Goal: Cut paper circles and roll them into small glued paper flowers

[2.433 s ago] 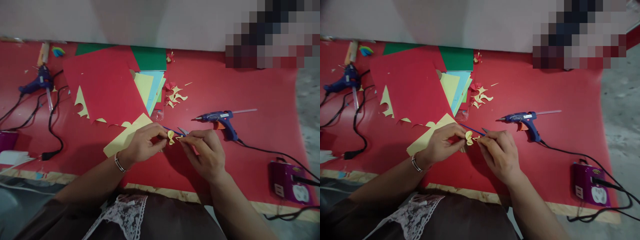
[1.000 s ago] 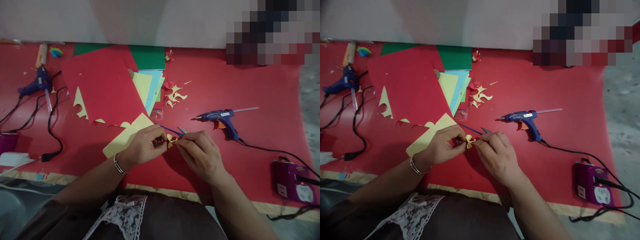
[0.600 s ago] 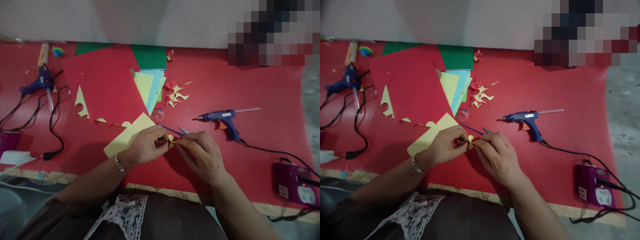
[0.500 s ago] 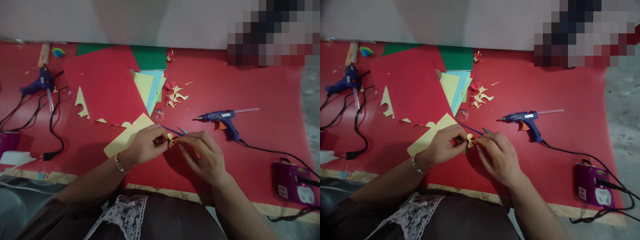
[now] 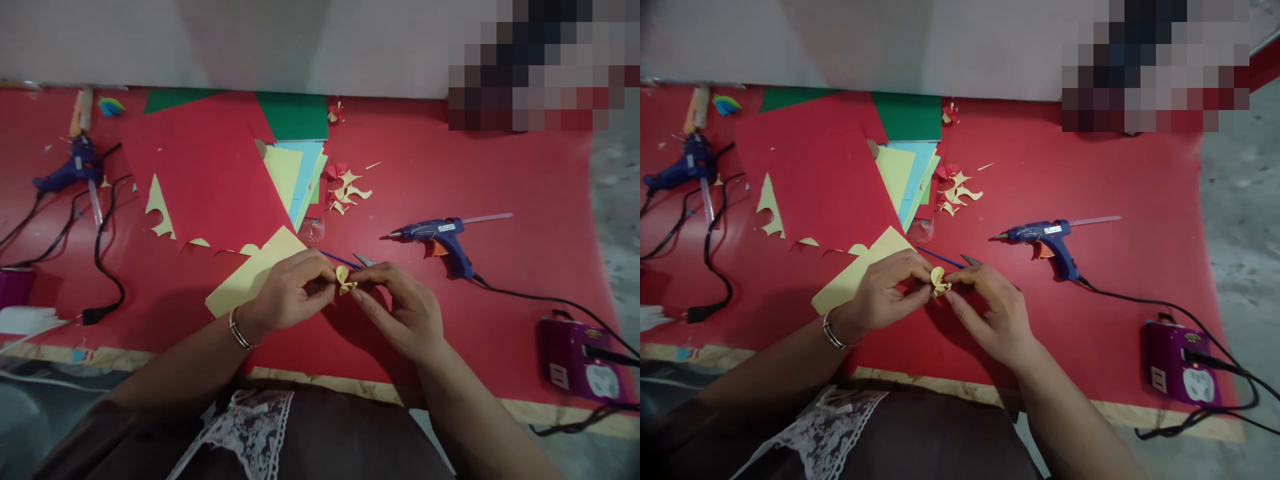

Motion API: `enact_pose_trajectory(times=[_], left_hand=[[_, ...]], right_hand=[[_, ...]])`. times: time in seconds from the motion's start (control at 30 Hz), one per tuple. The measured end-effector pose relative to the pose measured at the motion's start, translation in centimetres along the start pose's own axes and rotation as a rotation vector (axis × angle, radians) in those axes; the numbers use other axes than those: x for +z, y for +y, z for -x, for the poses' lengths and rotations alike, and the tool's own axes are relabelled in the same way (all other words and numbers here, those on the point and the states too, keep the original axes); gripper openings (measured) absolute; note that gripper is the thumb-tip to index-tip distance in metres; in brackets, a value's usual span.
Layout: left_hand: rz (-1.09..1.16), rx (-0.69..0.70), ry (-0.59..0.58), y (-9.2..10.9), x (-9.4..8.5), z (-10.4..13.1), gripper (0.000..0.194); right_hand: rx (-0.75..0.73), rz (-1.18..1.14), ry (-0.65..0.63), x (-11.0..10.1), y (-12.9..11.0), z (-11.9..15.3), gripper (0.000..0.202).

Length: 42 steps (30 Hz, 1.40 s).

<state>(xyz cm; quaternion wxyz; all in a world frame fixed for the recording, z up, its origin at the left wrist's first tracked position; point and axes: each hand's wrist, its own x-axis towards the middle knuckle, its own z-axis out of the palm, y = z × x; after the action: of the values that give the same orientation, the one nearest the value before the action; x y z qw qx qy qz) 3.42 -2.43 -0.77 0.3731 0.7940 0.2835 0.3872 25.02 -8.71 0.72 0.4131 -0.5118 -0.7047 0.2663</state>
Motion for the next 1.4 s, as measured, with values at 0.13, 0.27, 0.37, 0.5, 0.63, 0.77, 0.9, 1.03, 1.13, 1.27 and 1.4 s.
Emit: enact_pose_trajectory(times=[0.13, 0.27, 0.37, 0.5, 0.63, 0.77, 0.9, 1.03, 1.13, 1.27, 1.4], left_hand=[[-0.023, 0.030, -0.027, 0.0, 0.0, 0.0, 0.012], [-0.063, 0.032, -0.054, 0.1, 0.0, 0.0, 0.013], [-0.085, 0.031, -0.067, 0.3, -0.1, -0.1, 0.014], [-0.109, 0.021, -0.086, 0.5, -0.1, -0.2, 0.014], [-0.117, -0.001, -0.117, 0.5, 0.0, -0.1, 0.013], [-0.130, -0.022, -0.135, 0.4, 0.0, -0.1, 0.013], [-0.136, -0.030, -0.127, 0.2, 0.0, -0.1, 0.013], [-0.083, -0.035, -0.030, 0.0, 0.0, 0.0, 0.012], [-0.005, -0.057, 0.050, 0.0, 0.0, -0.1, 0.012], [-0.024, -0.034, 0.135, 0.1, 0.0, -0.1, 0.009], [-0.052, 0.000, 0.163, 0.2, 0.0, -0.1, 0.009]], right_hand=[[0.024, -0.004, 0.003, 0.1, 0.0, 0.0, 0.008], [0.050, -0.006, -0.005, 0.1, 0.0, 0.1, 0.008], [0.026, -0.001, 0.008, 0.1, -0.1, 0.0, 0.009], [-0.002, 0.020, 0.013, 0.1, -0.2, -0.1, 0.009], [-0.025, 0.010, 0.006, 0.1, -0.3, -0.2, 0.010], [-0.057, 0.025, 0.001, 0.3, -0.2, -0.2, 0.010], [-0.049, 0.038, -0.001, 0.2, -0.1, -0.1, 0.012], [0.049, 0.042, 0.035, 0.0, 0.3, 0.5, 0.018], [0.125, 0.060, 0.115, -0.1, 0.7, 0.8, 0.020], [0.082, 0.105, 0.118, 0.1, 0.7, 0.5, 0.009], [0.031, 0.122, 0.079, 0.4, 0.4, -0.1, 0.003]])
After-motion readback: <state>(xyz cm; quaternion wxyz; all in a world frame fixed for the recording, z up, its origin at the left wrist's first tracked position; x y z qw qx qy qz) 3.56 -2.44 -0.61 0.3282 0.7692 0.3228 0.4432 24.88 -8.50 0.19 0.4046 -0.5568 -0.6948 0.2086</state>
